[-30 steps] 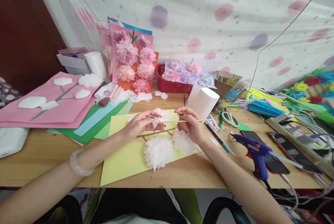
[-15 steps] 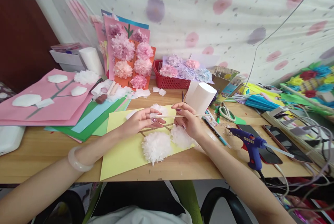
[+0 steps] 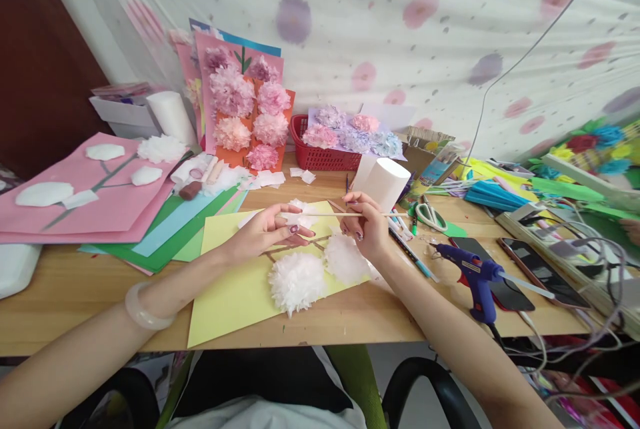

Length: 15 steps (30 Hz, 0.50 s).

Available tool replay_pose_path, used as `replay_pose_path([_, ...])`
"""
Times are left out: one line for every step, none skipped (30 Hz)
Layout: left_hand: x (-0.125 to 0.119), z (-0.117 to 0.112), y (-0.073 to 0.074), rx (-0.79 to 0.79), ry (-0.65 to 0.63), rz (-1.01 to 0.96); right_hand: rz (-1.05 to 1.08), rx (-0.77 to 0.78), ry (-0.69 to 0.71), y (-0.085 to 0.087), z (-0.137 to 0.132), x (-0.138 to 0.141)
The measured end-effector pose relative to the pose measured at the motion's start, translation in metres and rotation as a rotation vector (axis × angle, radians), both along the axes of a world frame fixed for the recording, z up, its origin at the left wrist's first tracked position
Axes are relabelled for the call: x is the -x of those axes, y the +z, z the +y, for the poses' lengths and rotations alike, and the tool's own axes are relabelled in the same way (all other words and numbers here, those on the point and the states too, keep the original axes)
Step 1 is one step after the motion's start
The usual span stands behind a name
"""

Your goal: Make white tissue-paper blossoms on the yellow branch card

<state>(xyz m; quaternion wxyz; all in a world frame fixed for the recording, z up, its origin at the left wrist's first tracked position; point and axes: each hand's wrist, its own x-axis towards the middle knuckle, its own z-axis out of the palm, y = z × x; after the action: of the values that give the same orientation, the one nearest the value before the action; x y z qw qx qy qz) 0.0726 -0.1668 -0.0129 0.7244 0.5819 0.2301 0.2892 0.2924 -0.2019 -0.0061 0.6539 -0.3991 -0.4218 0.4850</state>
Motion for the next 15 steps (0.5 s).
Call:
replay_pose_path([-0.0003, 0.0001, -0.0004, -0.002, 0.005, 0.007, -0.003, 0.008, 0.009, -0.0006, 0.0002, 0.0004])
replay_pose_path([-0.0007, 0.0002, -0.0009, -0.002, 0.010, 0.017, -0.004, 0.012, 0.023, -0.0009, 0.0003, 0.0010])
replay_pose_path([-0.0011, 0.0002, -0.0015, -0.001, 0.016, 0.026, -0.004, 0.011, 0.038, -0.0010, 0.0001, 0.0016])
replay_pose_path([-0.0016, 0.0001, -0.0022, 0.001, 0.024, 0.036, -0.005, 0.007, 0.050, -0.0008, -0.0001, 0.0022])
replay_pose_path([-0.0020, -0.0001, -0.0029, 0.004, 0.029, 0.045, -0.005, 0.003, 0.058, -0.0005, -0.0004, 0.0026])
replay_pose_path([-0.0024, -0.0004, -0.0035, 0.008, 0.032, 0.053, -0.003, 0.000, 0.064, -0.0001, -0.0007, 0.0029])
replay_pose_path([-0.0027, -0.0007, -0.0039, 0.011, 0.033, 0.057, 0.001, -0.001, 0.068, 0.0003, -0.0009, 0.0029])
replay_pose_path([-0.0029, -0.0010, -0.0043, 0.014, 0.030, 0.058, 0.006, -0.001, 0.071, 0.0006, -0.0010, 0.0027])
replay_pose_path([-0.0030, -0.0012, -0.0044, 0.014, 0.026, 0.057, 0.011, 0.000, 0.074, 0.0007, -0.0011, 0.0025])
replay_pose_path([-0.0030, -0.0013, -0.0045, 0.012, 0.023, 0.055, 0.016, 0.001, 0.076, 0.0007, -0.0011, 0.0022])
replay_pose_path([-0.0028, -0.0013, -0.0046, 0.009, 0.019, 0.051, 0.020, 0.004, 0.078, 0.0005, -0.0010, 0.0018])
replay_pose_path([-0.0026, -0.0011, -0.0048, 0.009, 0.019, 0.045, 0.023, 0.007, 0.080, 0.0003, -0.0010, 0.0016])
replay_pose_path([-0.0024, -0.0007, -0.0051, 0.013, 0.018, 0.041, 0.025, 0.010, 0.081, 0.0001, -0.0010, 0.0015])
replay_pose_path([-0.0020, -0.0002, -0.0056, 0.021, 0.014, 0.037, 0.027, 0.011, 0.082, 0.0000, -0.0010, 0.0014])
replay_pose_path([-0.0016, 0.0003, -0.0062, 0.030, 0.009, 0.033, 0.029, 0.011, 0.083, -0.0001, -0.0010, 0.0014])
